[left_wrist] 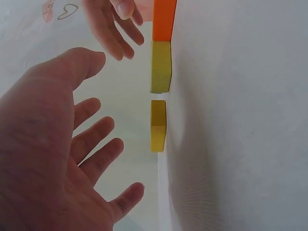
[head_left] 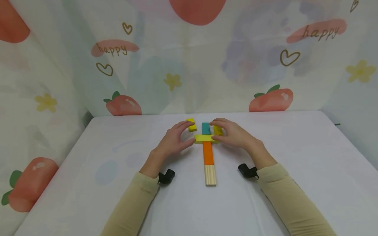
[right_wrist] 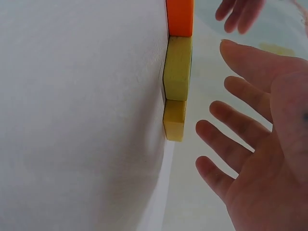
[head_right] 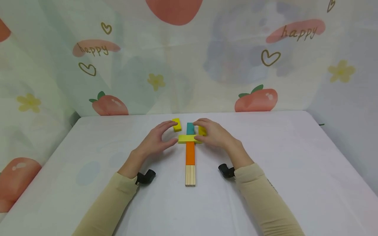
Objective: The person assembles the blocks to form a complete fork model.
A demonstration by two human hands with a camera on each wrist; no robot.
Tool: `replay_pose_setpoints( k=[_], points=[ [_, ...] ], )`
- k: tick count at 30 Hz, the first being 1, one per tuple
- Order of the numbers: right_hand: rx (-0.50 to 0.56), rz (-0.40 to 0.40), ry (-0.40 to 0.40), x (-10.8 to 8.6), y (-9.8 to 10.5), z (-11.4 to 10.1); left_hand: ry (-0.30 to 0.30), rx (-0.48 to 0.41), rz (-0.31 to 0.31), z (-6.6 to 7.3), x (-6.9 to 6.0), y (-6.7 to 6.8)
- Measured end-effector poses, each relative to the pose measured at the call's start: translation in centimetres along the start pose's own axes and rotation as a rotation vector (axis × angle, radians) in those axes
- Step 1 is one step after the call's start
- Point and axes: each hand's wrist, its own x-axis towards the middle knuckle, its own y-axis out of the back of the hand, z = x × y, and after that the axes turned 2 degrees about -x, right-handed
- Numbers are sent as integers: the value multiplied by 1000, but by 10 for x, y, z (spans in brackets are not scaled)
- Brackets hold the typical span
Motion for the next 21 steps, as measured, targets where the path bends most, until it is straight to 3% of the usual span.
replay_pose_setpoints(
  k=[7, 14, 21],
  points=[
    [-21, -6, -11, 2, -3, 0, 16, -18, 11, -6, 10, 0],
    [-40, -16, -10, 3, -3, 0, 81, 12, -13, -8, 19, 2],
    [-36, -27, -12, 2, -4, -1, 87, 10, -21, -9, 25, 4]
  ],
)
